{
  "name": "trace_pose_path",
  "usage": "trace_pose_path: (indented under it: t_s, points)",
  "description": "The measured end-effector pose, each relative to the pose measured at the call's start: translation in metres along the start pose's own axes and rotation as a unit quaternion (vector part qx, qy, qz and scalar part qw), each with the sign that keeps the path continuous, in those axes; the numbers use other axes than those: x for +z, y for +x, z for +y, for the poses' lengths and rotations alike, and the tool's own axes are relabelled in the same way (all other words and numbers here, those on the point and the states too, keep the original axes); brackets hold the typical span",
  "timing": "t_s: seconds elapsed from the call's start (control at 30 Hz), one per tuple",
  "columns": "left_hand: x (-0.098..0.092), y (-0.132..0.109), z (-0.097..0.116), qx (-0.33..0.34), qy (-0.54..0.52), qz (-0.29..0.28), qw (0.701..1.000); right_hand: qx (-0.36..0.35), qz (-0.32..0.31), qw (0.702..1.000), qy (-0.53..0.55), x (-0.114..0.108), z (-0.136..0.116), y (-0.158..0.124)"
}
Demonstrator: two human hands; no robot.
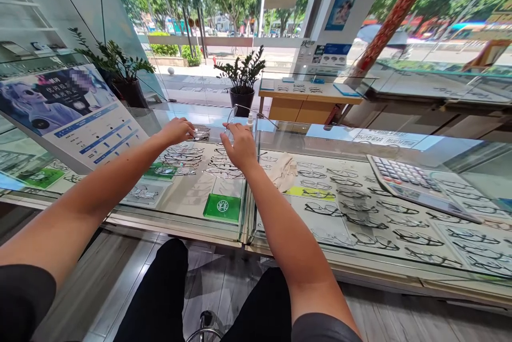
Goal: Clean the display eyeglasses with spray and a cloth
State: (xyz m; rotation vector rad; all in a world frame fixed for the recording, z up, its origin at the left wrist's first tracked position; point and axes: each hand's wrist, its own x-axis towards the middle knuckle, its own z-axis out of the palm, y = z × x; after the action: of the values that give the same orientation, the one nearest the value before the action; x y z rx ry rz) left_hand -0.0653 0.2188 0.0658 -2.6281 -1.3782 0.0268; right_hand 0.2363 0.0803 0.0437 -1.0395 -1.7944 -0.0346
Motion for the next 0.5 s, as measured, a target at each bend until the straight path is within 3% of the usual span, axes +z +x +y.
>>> trace_pose_path:
  t_s: [0.23,0.4,0.5]
  points:
    - [-0.006,-0.022,0.006,-0.038,-0.040,0.043,0.998,-0.005,-0.011,1.000,-0.013,0.000,-0.002,-0.001]
    - [-0.024,-0.065,0.002,0.016,-0.167,-0.080,0.982,-0.014,-0.007,1.000,-0.001,0.002,-0.002,-0.001]
    - [-0.032,-0.089,0.004,0.062,-0.185,-0.109,0.975,-0.016,-0.005,1.000,0.008,0.003,-0.001,-0.001]
